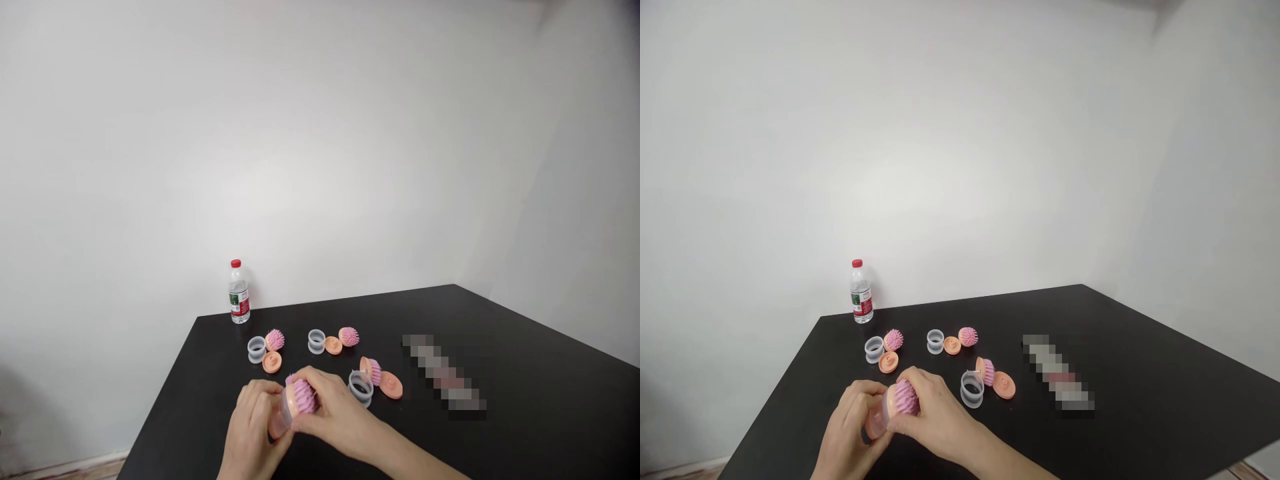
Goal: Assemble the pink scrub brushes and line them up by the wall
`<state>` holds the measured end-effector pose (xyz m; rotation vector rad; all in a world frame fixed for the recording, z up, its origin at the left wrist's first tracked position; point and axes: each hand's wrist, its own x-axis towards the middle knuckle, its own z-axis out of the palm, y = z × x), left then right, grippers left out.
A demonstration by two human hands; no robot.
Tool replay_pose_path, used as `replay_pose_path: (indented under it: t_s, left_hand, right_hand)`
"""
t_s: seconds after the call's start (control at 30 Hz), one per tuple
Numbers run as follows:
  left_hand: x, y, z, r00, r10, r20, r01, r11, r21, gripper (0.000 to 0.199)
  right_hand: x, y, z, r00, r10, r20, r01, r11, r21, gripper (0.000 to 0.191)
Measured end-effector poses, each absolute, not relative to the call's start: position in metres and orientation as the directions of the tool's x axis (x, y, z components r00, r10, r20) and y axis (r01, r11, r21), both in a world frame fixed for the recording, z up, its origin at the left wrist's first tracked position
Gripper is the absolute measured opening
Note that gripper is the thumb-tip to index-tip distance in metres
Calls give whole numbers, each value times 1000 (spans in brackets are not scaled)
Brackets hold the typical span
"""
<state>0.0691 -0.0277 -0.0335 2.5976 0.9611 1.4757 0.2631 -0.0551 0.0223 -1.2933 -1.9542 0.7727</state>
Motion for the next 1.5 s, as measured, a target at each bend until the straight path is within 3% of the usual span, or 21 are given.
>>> replay_pose_path:
  t_s: [0.07, 0.17, 0.23, 0.3, 0.37, 0.43, 0.53, 0.63, 0.87, 1.0, 1.23, 1.4, 1.5]
  left_hand:
    - [70, -28, -32, 390, 578, 717, 455, -798, 395, 20]
    - [69, -28, -24, 422, 730, 537, 283, -669, 687, 26]
    - [63, -26, -18, 527, 782, 333, 101, -446, 889, 37]
    - [52, -23, -13, 689, 717, 108, -24, -126, 992, 48]
    - [39, -19, -9, 769, 639, 8, -77, 80, 994, 55]
    - [26, -16, -5, 721, 691, 62, -187, 107, 976, 65]
    - [10, -17, 6, 529, 816, 231, -375, -19, 927, 73]
    - [-5, -28, 24, 357, 867, 349, -421, -184, 888, 61]
    - [-32, -66, 41, -39, 972, 231, -189, -234, 954, 62]
    - [-39, -77, 29, -237, 953, 187, -152, -226, 962, 56]
    - [-68, -80, -4, -287, 952, 110, -127, -152, 980, 54]
    - [-86, -71, -32, -226, 973, 37, -58, -51, 997, 64]
    - [-87, -70, -41, -239, 971, 24, -104, -50, 993, 68]
  right_hand:
    - [265, -56, 22, -341, 896, 283, 511, 429, -745, 39]
    - [271, -60, 28, -498, 756, 425, 432, 641, -634, 37]
    - [279, -65, 39, -576, 634, 516, 384, 767, -514, 28]
    - [289, -71, 52, -584, 542, 604, 352, 840, -413, 29]
    - [300, -76, 65, -481, 551, 682, 349, 834, -428, 32]
    - [309, -79, 73, -312, 655, 688, 304, 755, -581, 38]
    - [310, -81, 73, -182, 810, 557, 150, 583, -799, 47]
    - [292, -77, 62, -219, 868, 446, 160, 483, -861, 47]
    - [202, -49, 24, -426, 865, 263, 557, 481, -678, 46]
    - [147, -25, 5, -506, 842, 187, 628, 508, -589, 36]
    - [100, 3, -24, -477, 864, 163, 678, 480, -557, 30]
    - [101, 11, -30, -484, 857, 179, 667, 494, -558, 56]
    - [107, 6, -26, -497, 837, 228, 619, 527, -582, 71]
